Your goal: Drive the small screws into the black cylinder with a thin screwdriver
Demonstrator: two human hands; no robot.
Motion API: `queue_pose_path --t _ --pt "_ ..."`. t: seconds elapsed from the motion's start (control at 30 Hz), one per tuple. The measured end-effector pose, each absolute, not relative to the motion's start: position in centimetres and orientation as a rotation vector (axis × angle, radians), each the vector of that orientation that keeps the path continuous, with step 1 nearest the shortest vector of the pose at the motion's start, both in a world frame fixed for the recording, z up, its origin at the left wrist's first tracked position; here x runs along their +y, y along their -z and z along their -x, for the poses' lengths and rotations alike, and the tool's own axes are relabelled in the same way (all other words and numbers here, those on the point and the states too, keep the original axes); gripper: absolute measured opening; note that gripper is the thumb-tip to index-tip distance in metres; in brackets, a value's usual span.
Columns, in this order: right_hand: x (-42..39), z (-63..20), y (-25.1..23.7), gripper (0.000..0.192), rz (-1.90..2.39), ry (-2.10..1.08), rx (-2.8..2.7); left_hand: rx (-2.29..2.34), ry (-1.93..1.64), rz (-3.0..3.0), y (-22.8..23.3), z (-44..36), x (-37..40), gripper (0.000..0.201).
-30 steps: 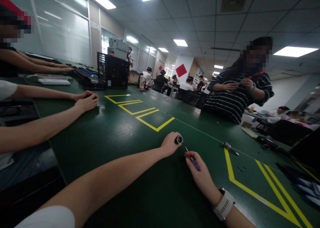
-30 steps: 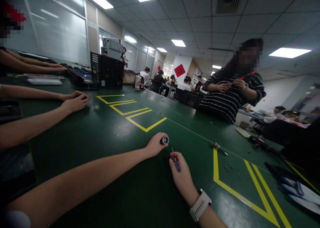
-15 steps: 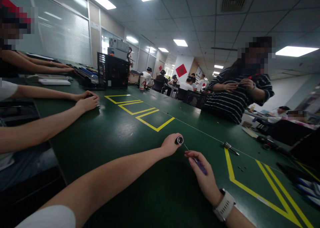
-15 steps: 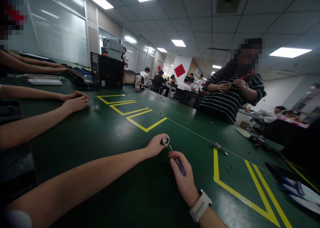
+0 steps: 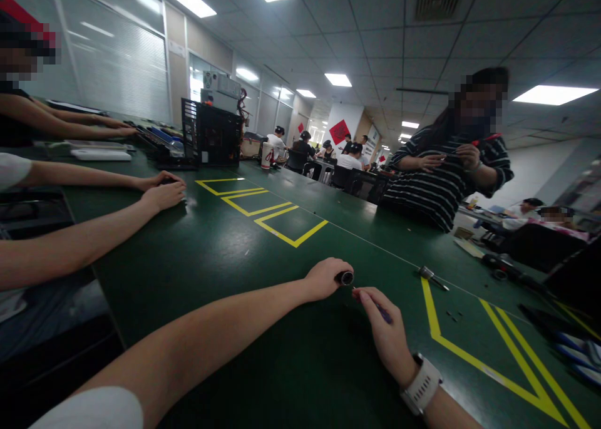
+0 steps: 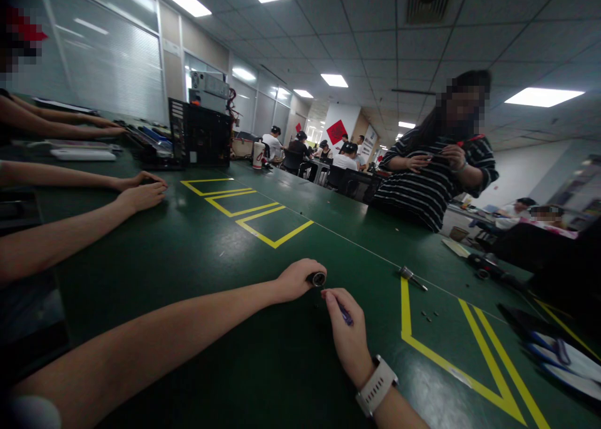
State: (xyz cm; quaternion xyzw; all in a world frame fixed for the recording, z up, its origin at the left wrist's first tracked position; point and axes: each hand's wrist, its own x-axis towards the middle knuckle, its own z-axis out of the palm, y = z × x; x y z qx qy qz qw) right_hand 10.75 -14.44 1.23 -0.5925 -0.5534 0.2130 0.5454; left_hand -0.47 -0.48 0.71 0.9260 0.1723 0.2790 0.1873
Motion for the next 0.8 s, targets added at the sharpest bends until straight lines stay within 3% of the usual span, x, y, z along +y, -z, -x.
queue_pose_path --t 0.37,0.8 --pt "-13.6 -12.0 -0.5 0.025 1.147 -0.973 -0.859 0.453 -0.842 -2.513 0.0 0.1 0.1 0.016" --pt "-13.7 -12.3 -0.5 0.025 1.102 -1.008 -0.83 0.381 -0.832 -2.398 0.3 0.0 0.3 0.014"
